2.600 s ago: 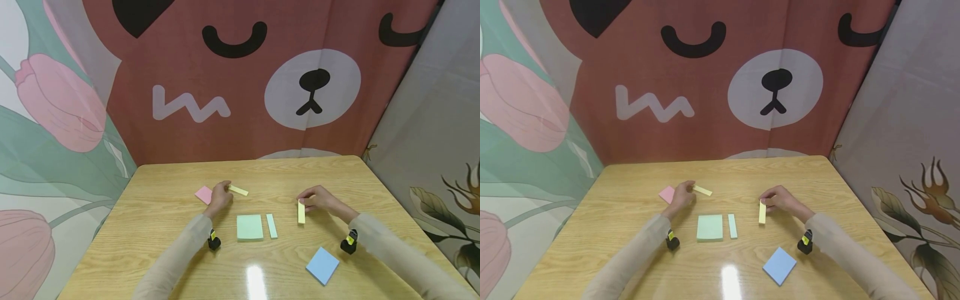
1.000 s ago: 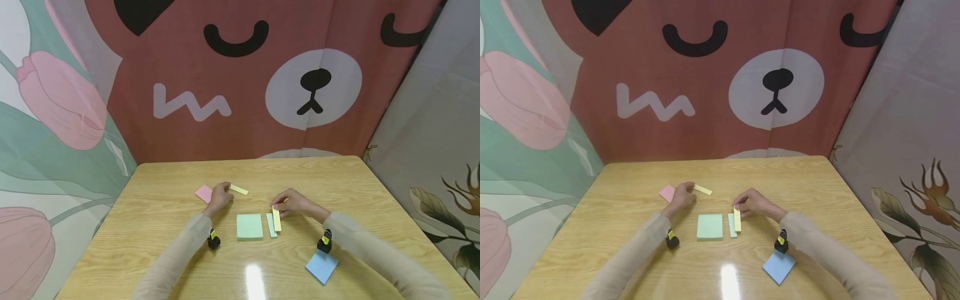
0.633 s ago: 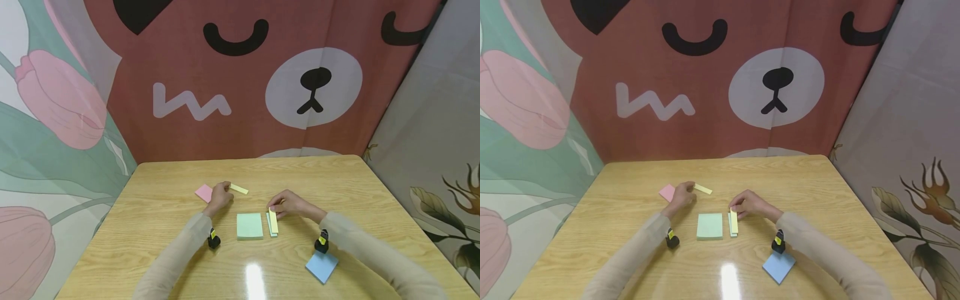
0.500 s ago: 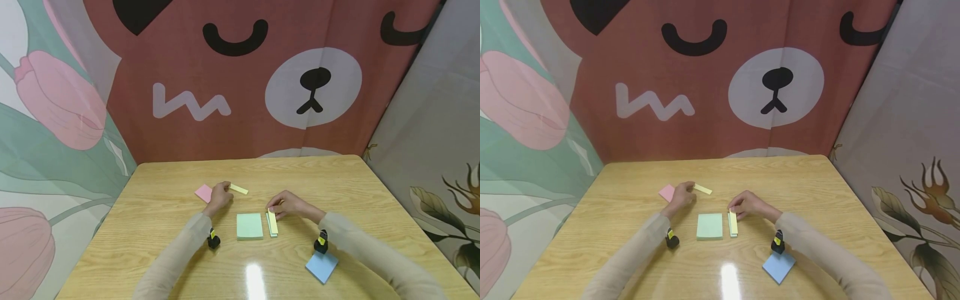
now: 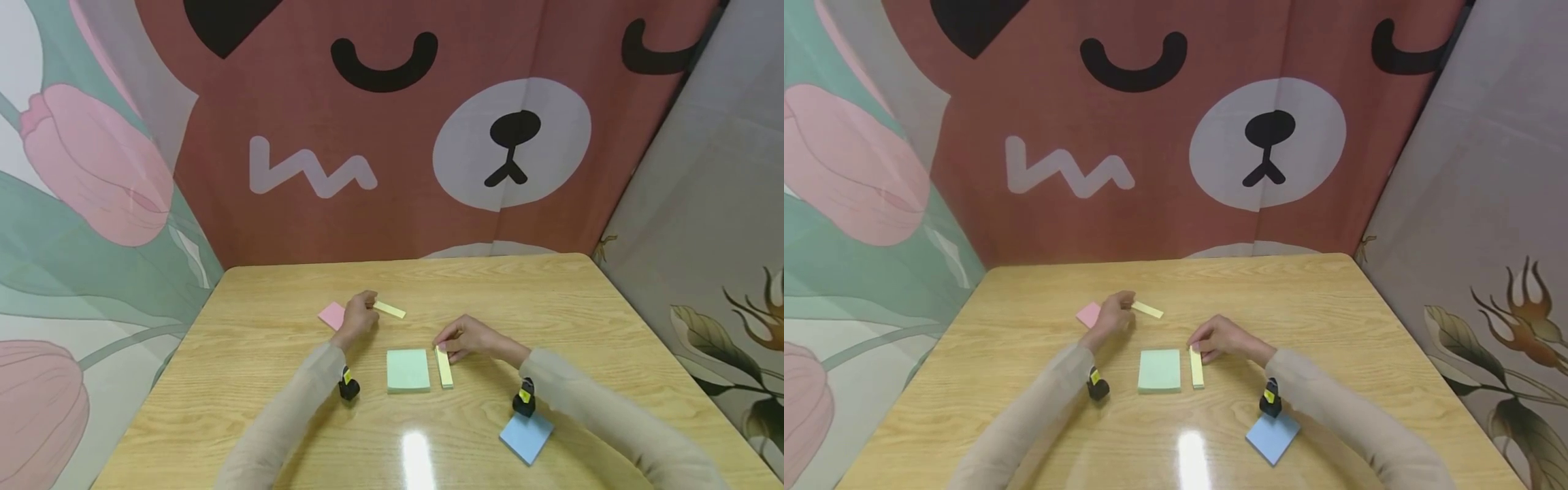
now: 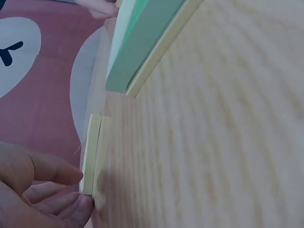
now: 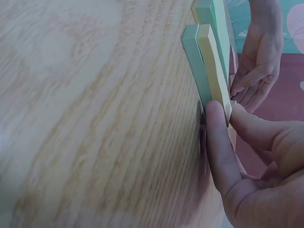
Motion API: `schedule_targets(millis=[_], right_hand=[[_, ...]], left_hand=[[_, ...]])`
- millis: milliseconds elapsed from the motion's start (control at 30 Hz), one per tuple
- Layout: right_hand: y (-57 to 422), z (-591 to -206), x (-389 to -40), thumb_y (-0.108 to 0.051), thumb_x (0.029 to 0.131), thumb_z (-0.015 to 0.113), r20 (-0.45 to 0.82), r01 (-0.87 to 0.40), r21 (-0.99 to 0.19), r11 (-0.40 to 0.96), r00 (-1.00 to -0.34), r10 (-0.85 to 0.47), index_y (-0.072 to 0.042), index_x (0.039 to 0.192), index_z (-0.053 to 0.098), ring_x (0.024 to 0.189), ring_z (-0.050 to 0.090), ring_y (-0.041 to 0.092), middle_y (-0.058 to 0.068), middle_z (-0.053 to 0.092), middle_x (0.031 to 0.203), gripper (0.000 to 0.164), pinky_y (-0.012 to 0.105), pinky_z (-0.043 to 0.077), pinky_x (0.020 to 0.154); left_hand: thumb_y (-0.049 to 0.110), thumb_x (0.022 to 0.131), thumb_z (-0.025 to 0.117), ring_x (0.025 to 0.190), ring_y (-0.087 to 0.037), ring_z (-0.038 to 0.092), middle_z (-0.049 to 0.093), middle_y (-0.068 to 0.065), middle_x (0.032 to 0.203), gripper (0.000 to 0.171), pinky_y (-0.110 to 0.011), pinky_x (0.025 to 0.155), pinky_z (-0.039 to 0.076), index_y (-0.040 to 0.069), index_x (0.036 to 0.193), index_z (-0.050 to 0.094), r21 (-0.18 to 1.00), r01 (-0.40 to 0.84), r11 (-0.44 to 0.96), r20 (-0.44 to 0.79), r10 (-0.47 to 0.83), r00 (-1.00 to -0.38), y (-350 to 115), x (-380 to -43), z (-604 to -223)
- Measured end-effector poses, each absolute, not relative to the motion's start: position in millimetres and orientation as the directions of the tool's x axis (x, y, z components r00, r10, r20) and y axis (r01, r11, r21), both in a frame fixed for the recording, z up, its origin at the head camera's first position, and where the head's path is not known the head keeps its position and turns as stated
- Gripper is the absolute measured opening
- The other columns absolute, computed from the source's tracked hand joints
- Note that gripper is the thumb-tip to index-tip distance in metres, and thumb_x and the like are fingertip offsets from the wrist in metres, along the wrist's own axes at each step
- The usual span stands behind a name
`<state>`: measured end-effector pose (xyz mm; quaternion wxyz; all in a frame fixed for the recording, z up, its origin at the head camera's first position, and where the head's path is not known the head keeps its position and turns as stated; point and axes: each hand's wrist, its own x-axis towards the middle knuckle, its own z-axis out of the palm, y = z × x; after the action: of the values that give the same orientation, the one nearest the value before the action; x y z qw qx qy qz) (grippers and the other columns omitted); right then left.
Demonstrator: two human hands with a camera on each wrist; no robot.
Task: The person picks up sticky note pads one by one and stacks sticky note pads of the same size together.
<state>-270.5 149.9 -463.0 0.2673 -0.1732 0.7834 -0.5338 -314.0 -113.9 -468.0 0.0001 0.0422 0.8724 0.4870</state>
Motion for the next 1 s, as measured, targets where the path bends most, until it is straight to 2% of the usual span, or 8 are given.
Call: schedule_targets(millis=[100,300,400,567,800,1000], right_hand=[[150.4,-464.2,-271.7,-0.004,0.084,0.058,-0.229,0.009,-0.931,0.366,-0.793,-0.565,0.005,0.101,0.063,0.067,0.059,0.025,0.02,0.058,0.079,0.02,0.042,0.051,0.066],[153.0,-462.7,-274.1,-0.007,0.087,0.054,-0.222,-0.008,-0.922,0.387,-0.808,-0.546,0.006,0.103,0.061,0.066,0.058,0.027,0.02,0.057,0.081,0.022,0.041,0.051,0.065],[154.7,-462.7,-275.2,-0.008,0.089,0.051,-0.211,-0.026,-0.914,0.405,-0.822,-0.528,0.006,0.102,0.062,0.068,0.058,0.028,0.02,0.057,0.081,0.022,0.041,0.051,0.065],[155.9,-462.3,-277.1,-0.01,0.091,0.049,-0.201,-0.035,-0.913,0.406,-0.828,-0.523,0.007,0.102,0.061,0.07,0.058,0.031,0.024,0.056,0.083,0.024,0.041,0.051,0.065],[159.9,-461.5,-277.2,-0.01,0.09,0.05,-0.201,-0.036,-0.915,0.401,-0.823,-0.532,0.008,0.1,0.061,0.072,0.058,0.031,0.023,0.058,0.084,0.023,0.042,0.051,0.065],[173.0,-454.7,-269.1,-0.015,0.089,0.053,-0.171,-0.147,-0.868,0.473,-0.807,-0.565,0.002,0.098,0.063,0.068,0.057,0.029,0.022,0.058,0.081,0.022,0.043,0.05,0.061]], left_hand=[[-0.016,0.071,0.046,0.107,-0.031,0.05,0.052,-0.021,0.117,0.052,-0.029,0.07,0.046,-0.004,0.122,0.048,0.856,0.052,0.515,0.028,0.055,-0.998,-115.3,-316.1,-466.7],[-0.013,0.075,0.043,0.101,-0.03,0.053,0.056,-0.022,0.11,0.045,-0.031,0.076,0.047,-0.008,0.119,0.049,0.859,0.027,0.512,0.007,0.04,-0.999,-117.6,-320.2,-465.7],[-0.011,0.076,0.043,0.103,-0.031,0.052,0.055,-0.023,0.111,0.044,-0.031,0.076,0.047,-0.008,0.119,0.049,0.863,0.015,0.506,-0.011,0.05,-0.999,-119.0,-321.6,-464.6],[-0.008,0.078,0.045,0.105,-0.031,0.051,0.054,-0.021,0.114,0.043,-0.032,0.076,0.047,-0.006,0.121,0.048,0.866,-0.011,0.5,-0.057,0.077,-0.995,-121.2,-323.2,-463.0],[-0.009,0.076,0.047,0.105,-0.031,0.05,0.052,-0.02,0.116,0.047,-0.029,0.073,0.045,-0.004,0.123,0.047,0.864,-0.021,0.503,-0.085,0.104,-0.991,-120.7,-324.1,-460.5],[-0.011,0.075,0.048,0.105,-0.031,0.05,0.052,-0.02,0.116,0.049,-0.026,0.067,0.044,-0.004,0.123,0.047,0.867,-0.02,0.497,-0.082,0.103,-0.991,-120.5,-323.4,-459.6]])
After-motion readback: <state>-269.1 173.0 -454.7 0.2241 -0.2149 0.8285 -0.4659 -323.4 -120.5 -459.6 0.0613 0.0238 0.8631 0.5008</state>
